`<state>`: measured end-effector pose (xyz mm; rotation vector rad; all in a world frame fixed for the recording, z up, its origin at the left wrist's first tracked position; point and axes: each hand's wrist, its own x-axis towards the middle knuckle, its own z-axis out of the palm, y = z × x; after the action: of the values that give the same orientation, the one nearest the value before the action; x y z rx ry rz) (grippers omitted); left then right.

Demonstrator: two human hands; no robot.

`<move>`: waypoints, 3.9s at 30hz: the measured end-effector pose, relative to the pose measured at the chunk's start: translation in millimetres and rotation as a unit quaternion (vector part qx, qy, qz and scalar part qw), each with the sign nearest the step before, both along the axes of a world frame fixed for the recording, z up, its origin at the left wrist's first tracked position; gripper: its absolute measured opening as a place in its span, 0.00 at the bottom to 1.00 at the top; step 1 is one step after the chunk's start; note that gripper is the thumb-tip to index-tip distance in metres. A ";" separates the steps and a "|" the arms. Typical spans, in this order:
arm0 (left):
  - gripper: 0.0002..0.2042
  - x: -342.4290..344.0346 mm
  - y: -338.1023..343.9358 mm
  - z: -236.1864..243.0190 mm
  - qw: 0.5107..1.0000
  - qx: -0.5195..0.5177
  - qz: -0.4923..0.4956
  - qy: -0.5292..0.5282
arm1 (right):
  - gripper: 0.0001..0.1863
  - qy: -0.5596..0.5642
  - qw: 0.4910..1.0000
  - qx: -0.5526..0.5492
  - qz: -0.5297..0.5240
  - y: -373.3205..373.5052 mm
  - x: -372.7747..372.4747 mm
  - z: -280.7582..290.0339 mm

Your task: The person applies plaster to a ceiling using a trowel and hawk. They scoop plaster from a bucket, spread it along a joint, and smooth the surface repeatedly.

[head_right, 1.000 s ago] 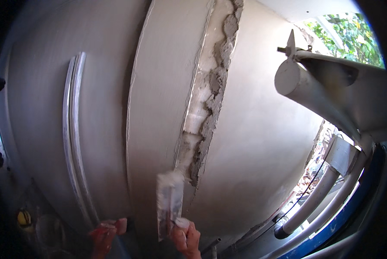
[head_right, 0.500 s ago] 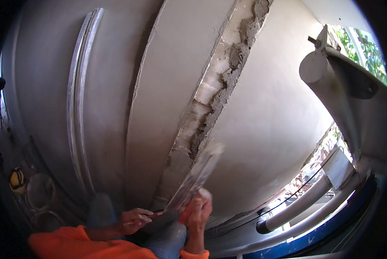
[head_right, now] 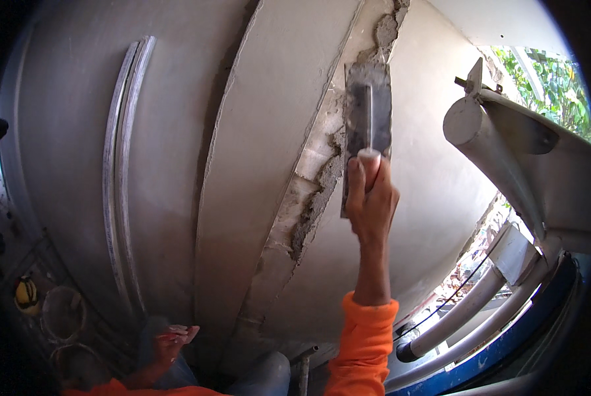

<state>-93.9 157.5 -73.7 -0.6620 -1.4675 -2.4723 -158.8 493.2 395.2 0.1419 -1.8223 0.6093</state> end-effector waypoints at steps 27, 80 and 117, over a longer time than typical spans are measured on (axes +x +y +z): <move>0.04 8.5 -51.9 1.4 0.966 -0.163 0.172 -0.106 | 0.20 -0.036 0.998 0.048 -0.008 6.3 -6.8 63.9; 0.07 -0.6 386.4 87.9 0.852 -0.223 -0.309 0.358 | 0.16 -0.171 0.735 -0.653 -0.067 0.5 331.0 -329.0; 0.07 -61.5 10.2 6.5 0.806 -0.454 -0.376 0.057 | 0.19 -0.076 0.941 -0.291 0.156 -100.2 -24.2 -300.6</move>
<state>-155.4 167.7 -67.2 -1.8121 -2.7294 -1.8674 -183.1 393.0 94.6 -0.0183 -1.7003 1.3909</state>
